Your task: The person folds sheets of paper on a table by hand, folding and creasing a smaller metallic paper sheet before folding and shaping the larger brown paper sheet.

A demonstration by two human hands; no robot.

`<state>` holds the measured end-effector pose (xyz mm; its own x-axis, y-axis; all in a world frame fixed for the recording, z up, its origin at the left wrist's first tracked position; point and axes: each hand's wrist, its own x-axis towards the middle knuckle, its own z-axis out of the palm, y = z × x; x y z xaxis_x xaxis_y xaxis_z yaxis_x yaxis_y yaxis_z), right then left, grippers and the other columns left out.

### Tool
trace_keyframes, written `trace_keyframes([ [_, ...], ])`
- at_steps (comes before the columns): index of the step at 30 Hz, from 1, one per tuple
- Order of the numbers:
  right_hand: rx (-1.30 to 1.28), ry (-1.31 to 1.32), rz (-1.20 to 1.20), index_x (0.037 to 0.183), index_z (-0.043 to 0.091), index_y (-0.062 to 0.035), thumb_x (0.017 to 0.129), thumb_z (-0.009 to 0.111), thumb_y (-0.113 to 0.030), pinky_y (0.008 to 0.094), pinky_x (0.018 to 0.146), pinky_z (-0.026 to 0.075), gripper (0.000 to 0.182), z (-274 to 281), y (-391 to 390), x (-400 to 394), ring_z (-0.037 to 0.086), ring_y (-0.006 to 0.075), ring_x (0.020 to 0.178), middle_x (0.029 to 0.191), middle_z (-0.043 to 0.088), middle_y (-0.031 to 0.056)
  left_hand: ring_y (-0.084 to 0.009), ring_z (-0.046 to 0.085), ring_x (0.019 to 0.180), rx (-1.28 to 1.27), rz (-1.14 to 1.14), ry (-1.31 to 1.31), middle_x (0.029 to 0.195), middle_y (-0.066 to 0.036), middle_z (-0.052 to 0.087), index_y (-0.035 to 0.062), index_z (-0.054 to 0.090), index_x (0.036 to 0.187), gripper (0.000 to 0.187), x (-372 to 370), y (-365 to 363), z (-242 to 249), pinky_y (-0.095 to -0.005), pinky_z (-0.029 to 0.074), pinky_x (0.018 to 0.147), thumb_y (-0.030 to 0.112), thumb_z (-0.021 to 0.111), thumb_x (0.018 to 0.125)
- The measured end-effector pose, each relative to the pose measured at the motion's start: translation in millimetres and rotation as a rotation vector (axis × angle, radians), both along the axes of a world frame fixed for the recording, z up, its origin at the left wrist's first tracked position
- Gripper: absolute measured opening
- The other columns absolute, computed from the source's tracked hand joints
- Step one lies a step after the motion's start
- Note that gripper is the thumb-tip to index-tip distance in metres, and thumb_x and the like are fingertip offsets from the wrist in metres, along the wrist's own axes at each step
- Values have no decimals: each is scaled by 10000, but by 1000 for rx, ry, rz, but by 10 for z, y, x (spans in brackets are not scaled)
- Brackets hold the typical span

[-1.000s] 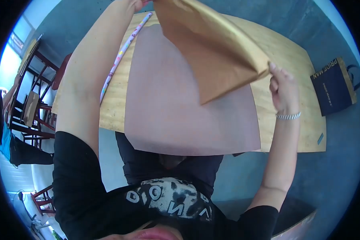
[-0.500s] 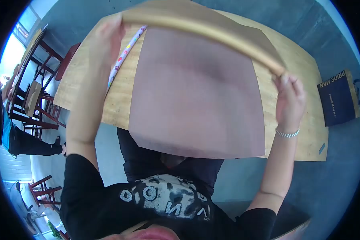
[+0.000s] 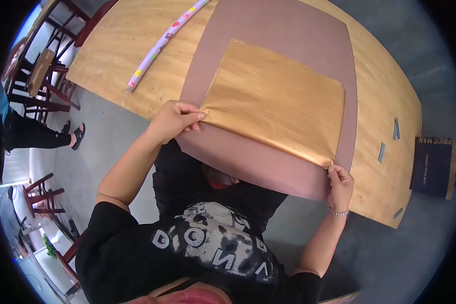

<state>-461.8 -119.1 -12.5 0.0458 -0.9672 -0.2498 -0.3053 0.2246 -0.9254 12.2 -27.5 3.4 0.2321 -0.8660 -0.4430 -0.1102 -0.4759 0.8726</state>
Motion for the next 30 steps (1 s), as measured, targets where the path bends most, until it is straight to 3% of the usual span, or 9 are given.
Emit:
trace_keyframes([
  [9, 43, 70, -63, 887, 705, -48, 989, 633, -180, 183, 509, 307, 182, 39, -68, 76, 436, 17, 576, 665, 563, -56, -44, 528, 547, -87, 157, -68, 609, 14, 621, 51, 714, 829, 228, -163, 67, -71, -197, 398, 504, 246, 690, 944],
  [13, -55, 186, -53, 829, 682, -59, 996, 627, -185, 194, 511, 298, 216, 11, -56, 206, 409, 16, 575, 639, 522, -64, -55, 541, 542, -126, 179, -151, 669, -4, 627, 13, 690, 809, 240, -186, 88, -224, -227, 426, 522, 207, 677, 950],
  [15, -94, 286, -46, 814, 669, -43, 1000, 622, -182, 207, 527, 306, 237, 19, -63, 240, 396, 18, 595, 643, 515, -57, -133, 609, 609, -402, 168, -404, 766, -60, 642, -33, 672, 806, 212, -184, 87, -362, -293, 481, 593, 144, 685, 921],
  [19, -215, 355, -19, 812, 662, -4, 999, 622, -179, 228, 556, 360, 260, -105, -111, 232, 438, 40, 626, 660, 552, -35, -238, 653, 721, -422, 134, -605, 851, -118, 643, -51, 661, 793, 180, -216, 103, -255, -349, 508, 683, 100, 697, 886],
  [21, -305, 519, 3, 817, 652, 35, 990, 628, -177, 262, 609, 427, 275, -96, -100, 271, 493, 74, 665, 690, 609, 10, -314, 646, 802, -415, 141, -644, 857, -152, 647, -40, 665, 779, 168, -231, 95, -233, -378, 512, 716, 100, 707, 862],
  [30, -372, 605, 18, 841, 660, 39, 978, 631, -184, 300, 641, 469, 263, -106, -80, 336, 553, 128, 667, 716, 661, 98, -353, 640, 807, -354, 104, -759, 867, -162, 629, -27, 632, 765, 190, -268, 84, -176, -411, 514, 725, 119, 701, 866],
])
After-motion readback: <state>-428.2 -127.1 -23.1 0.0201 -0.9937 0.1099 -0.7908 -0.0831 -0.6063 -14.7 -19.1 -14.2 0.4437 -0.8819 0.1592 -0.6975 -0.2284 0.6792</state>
